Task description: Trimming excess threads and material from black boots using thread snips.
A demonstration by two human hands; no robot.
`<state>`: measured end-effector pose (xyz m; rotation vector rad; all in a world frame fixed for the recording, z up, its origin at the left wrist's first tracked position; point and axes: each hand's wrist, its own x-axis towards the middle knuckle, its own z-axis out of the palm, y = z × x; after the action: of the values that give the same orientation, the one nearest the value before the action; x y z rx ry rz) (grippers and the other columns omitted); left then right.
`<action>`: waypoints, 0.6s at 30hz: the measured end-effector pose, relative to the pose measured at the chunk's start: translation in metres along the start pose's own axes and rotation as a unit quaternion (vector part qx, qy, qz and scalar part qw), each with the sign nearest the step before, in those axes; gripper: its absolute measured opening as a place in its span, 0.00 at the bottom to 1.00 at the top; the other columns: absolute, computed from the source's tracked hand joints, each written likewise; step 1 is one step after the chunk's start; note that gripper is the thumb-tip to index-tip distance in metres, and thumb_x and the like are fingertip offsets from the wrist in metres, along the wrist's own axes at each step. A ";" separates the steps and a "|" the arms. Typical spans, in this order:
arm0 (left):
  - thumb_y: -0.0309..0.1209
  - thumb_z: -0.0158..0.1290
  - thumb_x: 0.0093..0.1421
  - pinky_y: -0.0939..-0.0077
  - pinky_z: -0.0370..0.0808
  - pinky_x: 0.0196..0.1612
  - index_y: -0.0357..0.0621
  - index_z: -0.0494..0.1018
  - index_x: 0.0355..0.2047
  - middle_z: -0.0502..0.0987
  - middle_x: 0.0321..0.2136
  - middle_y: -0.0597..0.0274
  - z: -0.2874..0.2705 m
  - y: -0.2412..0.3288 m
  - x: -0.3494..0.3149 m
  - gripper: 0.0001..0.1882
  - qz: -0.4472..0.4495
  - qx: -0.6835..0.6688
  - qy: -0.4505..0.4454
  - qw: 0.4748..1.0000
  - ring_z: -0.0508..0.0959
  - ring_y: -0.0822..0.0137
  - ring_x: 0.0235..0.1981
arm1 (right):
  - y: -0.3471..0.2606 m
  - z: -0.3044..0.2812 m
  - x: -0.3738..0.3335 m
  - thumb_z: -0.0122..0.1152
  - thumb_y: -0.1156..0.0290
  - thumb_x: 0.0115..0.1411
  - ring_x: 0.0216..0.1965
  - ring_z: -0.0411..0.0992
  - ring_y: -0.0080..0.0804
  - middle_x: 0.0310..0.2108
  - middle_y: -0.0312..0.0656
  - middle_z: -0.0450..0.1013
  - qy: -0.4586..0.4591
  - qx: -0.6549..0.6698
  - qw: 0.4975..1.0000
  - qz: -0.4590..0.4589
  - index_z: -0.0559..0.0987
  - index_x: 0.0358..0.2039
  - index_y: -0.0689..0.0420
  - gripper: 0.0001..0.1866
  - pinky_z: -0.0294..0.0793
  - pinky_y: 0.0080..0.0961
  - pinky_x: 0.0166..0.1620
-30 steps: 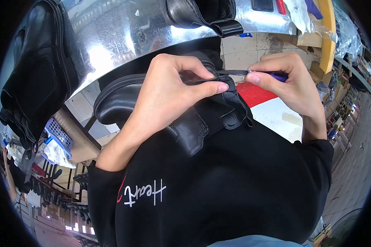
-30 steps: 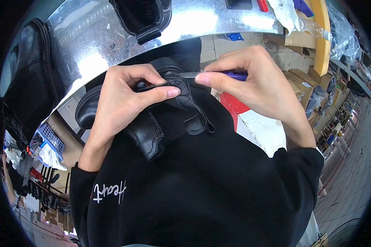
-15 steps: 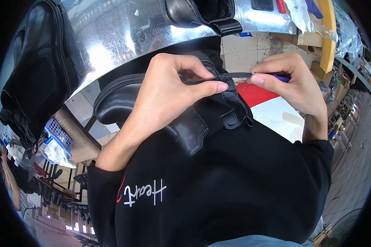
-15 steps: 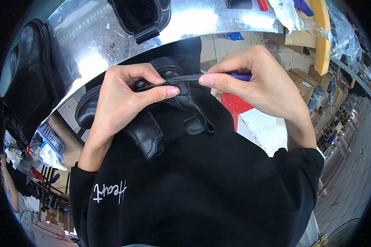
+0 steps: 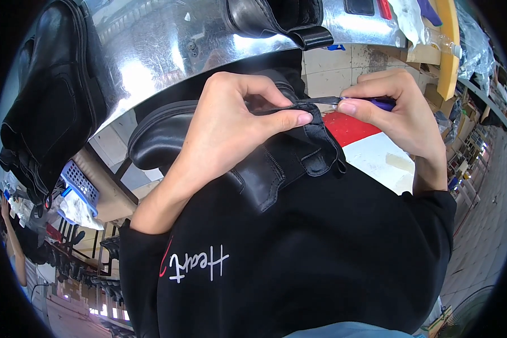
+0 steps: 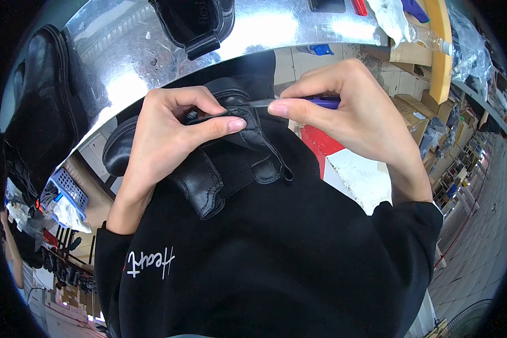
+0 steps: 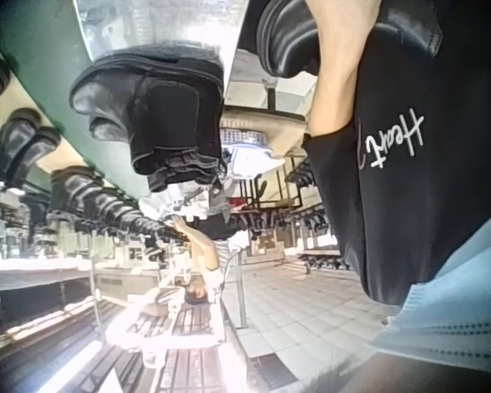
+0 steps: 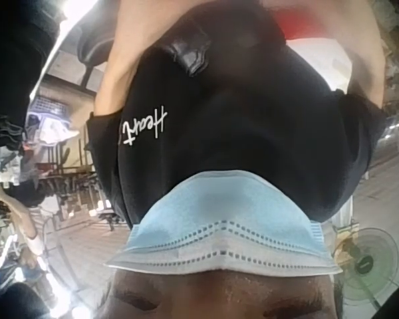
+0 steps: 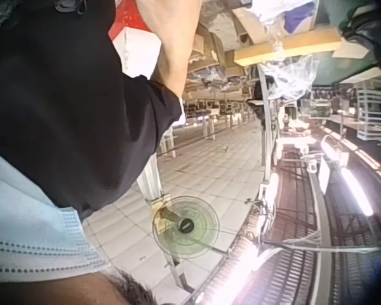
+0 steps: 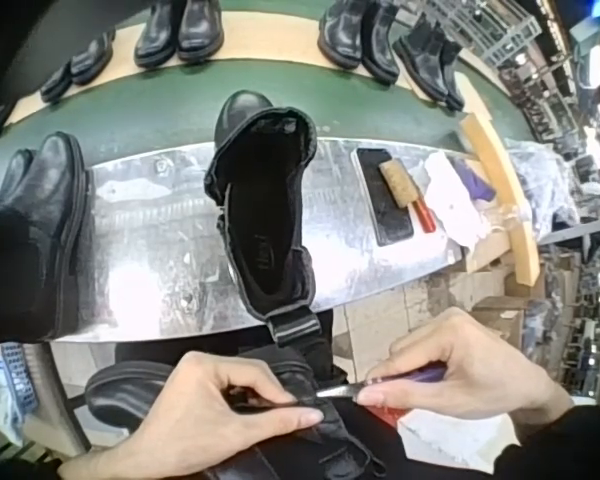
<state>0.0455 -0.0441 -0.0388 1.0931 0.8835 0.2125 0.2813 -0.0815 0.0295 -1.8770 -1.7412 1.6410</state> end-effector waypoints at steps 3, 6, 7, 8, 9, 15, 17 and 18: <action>0.27 0.68 0.49 0.86 0.70 0.32 0.37 0.81 0.24 0.79 0.23 0.65 0.000 0.000 0.000 0.07 0.002 0.012 0.001 1.000 0.76 0.78 0.25 | 0.001 -0.003 -0.001 0.67 0.64 0.59 0.21 0.68 0.20 0.22 0.39 0.77 0.002 0.010 1.000 0.002 0.84 0.31 0.65 0.14 0.64 0.19 0.25; 0.31 0.69 0.49 0.81 0.74 0.32 0.32 0.80 0.25 0.79 0.20 0.61 0.000 -0.001 0.001 0.13 0.021 0.003 0.004 1.000 0.77 0.77 0.25 | 0.006 -0.008 -0.003 0.66 0.64 0.59 0.22 0.69 0.20 0.22 0.39 0.77 -0.001 0.017 1.000 0.001 0.84 0.32 0.65 0.14 0.65 0.18 0.26; 0.31 0.69 0.48 0.81 0.74 0.32 0.32 0.80 0.25 0.79 0.20 0.61 0.000 0.000 0.001 0.13 0.017 0.005 0.004 1.000 0.77 0.77 0.25 | 0.008 -0.009 -0.003 0.66 0.64 0.59 0.22 0.70 0.20 0.22 0.40 0.78 -0.009 0.013 1.000 -0.004 0.84 0.31 0.65 0.14 0.66 0.17 0.27; 0.31 0.69 0.48 0.81 0.74 0.32 0.32 0.80 0.25 0.79 0.20 0.61 0.000 0.000 0.001 0.13 0.013 0.007 0.004 1.000 0.77 0.77 0.25 | 0.006 -0.009 -0.003 0.66 0.64 0.59 0.22 0.70 0.20 0.22 0.40 0.78 -0.009 0.013 1.000 -0.004 0.84 0.31 0.65 0.14 0.66 0.17 0.27; 0.31 0.69 0.48 0.81 0.74 0.32 0.32 0.80 0.25 0.79 0.20 0.61 0.000 0.001 0.001 0.13 0.013 0.007 0.004 1.000 0.77 0.77 0.25 | 0.003 -0.010 -0.003 0.66 0.64 0.59 0.22 0.70 0.20 0.22 0.40 0.78 -0.016 0.019 1.000 0.010 0.84 0.31 0.65 0.14 0.66 0.17 0.27; 0.27 0.68 0.49 0.86 0.71 0.32 0.38 0.81 0.23 0.80 0.23 0.65 -0.001 0.000 0.002 0.07 0.015 0.005 0.001 1.000 0.76 0.78 0.25 | -0.002 -0.006 0.000 0.66 0.63 0.59 0.21 0.71 0.22 0.22 0.40 0.77 -0.019 -0.002 1.000 0.010 0.84 0.31 0.64 0.15 0.66 0.19 0.27; 0.27 0.68 0.49 0.86 0.70 0.32 0.37 0.81 0.24 0.80 0.24 0.65 -0.001 0.000 0.001 0.07 0.011 0.006 0.000 1.000 0.76 0.79 0.25 | -0.004 -0.004 0.002 0.67 0.63 0.59 0.21 0.71 0.22 0.22 0.39 0.78 -0.019 -0.013 1.000 0.007 0.84 0.31 0.64 0.14 0.66 0.20 0.26; 0.27 0.68 0.49 0.86 0.70 0.32 0.37 0.81 0.24 0.80 0.24 0.65 -0.002 0.000 0.001 0.07 0.011 0.007 0.000 1.000 0.76 0.79 0.25 | -0.006 -0.004 0.004 0.66 0.63 0.59 0.21 0.70 0.23 0.22 0.39 0.77 -0.012 -0.029 0.999 -0.014 0.84 0.31 0.64 0.15 0.66 0.20 0.26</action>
<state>0.0449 -0.0422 -0.0402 1.1153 0.8756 0.2248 0.2794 -0.0744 0.0328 -1.8549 -1.8353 1.6273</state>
